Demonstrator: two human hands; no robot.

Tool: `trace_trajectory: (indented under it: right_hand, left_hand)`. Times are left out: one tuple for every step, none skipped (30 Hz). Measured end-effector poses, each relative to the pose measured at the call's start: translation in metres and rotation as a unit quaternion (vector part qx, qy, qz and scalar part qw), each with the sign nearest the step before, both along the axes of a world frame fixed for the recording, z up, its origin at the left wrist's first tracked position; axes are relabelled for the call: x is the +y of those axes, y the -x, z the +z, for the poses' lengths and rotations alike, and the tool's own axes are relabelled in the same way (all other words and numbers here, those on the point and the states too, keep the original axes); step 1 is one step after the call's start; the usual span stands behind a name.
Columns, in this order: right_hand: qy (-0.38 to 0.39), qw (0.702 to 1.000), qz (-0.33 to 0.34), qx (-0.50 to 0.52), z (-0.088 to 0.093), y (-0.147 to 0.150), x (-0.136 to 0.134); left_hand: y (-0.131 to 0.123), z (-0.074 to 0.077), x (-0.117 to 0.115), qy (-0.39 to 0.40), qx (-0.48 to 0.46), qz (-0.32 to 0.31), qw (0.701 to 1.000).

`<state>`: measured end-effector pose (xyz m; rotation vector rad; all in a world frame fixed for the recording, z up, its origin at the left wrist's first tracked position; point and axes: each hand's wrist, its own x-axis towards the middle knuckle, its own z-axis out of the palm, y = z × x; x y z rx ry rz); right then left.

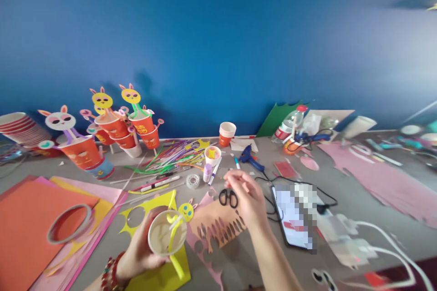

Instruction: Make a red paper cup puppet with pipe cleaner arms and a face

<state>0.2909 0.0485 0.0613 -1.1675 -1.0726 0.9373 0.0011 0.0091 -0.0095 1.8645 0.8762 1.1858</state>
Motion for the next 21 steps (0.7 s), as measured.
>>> trace_trajectory:
  right_hand:
    - [-0.013,0.999,-0.025,-0.022,0.0,-0.008,-0.002]
    - [-0.021,0.998,-0.031,-0.05,-0.002,-0.013,-0.005]
    - [-0.026,0.996,-0.023,-0.078,-0.004,-0.014,-0.008]
    - [-0.033,0.994,0.002,-0.107,-0.006,-0.013,-0.013]
    - [-0.041,0.989,0.045,-0.135,-0.008,-0.008,-0.019]
    - [-0.06,0.98,0.099,-0.162,-0.01,-0.002,-0.026]
    - [-0.079,0.966,0.156,-0.19,-0.011,0.007,-0.033]
    - [-0.1,0.948,0.208,-0.217,-0.013,0.018,-0.041]
    - [-0.12,0.929,0.253,-0.241,-0.014,0.028,-0.048]
    - [-0.139,0.912,0.286,-0.258,-0.015,0.039,-0.054]
    - [-0.161,0.904,0.294,-0.264,-0.017,0.049,-0.059]
    - [-0.176,0.903,0.289,-0.266,-0.019,0.057,-0.063]
    - [-0.188,0.904,0.277,-0.264,-0.021,0.064,-0.064]
    - [-0.199,0.906,0.265,-0.262,-0.023,0.069,-0.065]
    - [-0.208,0.908,0.254,-0.261,-0.025,0.073,-0.065]
    - [-0.218,0.907,0.246,-0.263,-0.027,0.075,-0.063]
    - [-0.228,0.904,0.241,-0.269,-0.028,0.076,-0.062]
    - [-0.237,0.901,0.237,-0.277,-0.028,0.076,-0.06]
    - [-0.245,0.896,0.237,-0.285,-0.029,0.076,-0.058]
    - [-0.253,0.891,0.238,-0.292,-0.029,0.076,-0.056]
    - [-0.259,0.887,0.243,-0.296,-0.028,0.076,-0.055]
  left_hand:
    - [0.0,0.0,0.0,0.005,0.003,0.014,1.0]
    - [-0.001,0.001,-0.001,0.008,0.006,0.03,1.0]
    - [-0.001,0.002,-0.001,0.006,0.011,0.044,0.999]
    - [-0.002,0.003,-0.001,0.0,0.017,0.058,0.998]
    - [-0.002,0.004,-0.002,-0.009,0.025,0.067,0.997]
    - [-0.002,0.004,-0.002,-0.017,0.029,0.071,0.997]
    - [-0.002,0.005,-0.002,-0.022,0.029,0.075,0.997]
    - [-0.002,0.005,-0.002,-0.024,0.026,0.075,0.997]
    - [-0.002,0.006,-0.002,-0.024,0.02,0.076,0.997]
    - [-0.002,0.006,-0.002,-0.021,0.013,0.076,0.997]
    - [-0.002,0.006,-0.002,-0.016,0.004,0.075,0.997]
    - [-0.002,0.006,-0.002,-0.008,-0.007,0.073,0.997]
    - [-0.002,0.006,-0.002,0.0,-0.019,0.071,0.997]
    - [-0.002,0.006,-0.001,0.01,-0.031,0.069,0.997]
    - [-0.002,0.005,-0.001,0.019,-0.041,0.067,0.997]
    - [-0.002,0.004,0.0,0.028,-0.048,0.065,0.996]
    - [-0.001,0.003,0.0,0.035,-0.052,0.063,0.996]
    - [-0.001,0.002,0.001,0.041,-0.054,0.06,0.996]
    - [-0.001,0.001,0.001,0.047,-0.056,0.057,0.996]
    - [-0.001,0.0,0.002,0.053,-0.057,0.055,0.995]
    - [0.0,-0.001,0.002,0.057,-0.058,0.054,0.995]
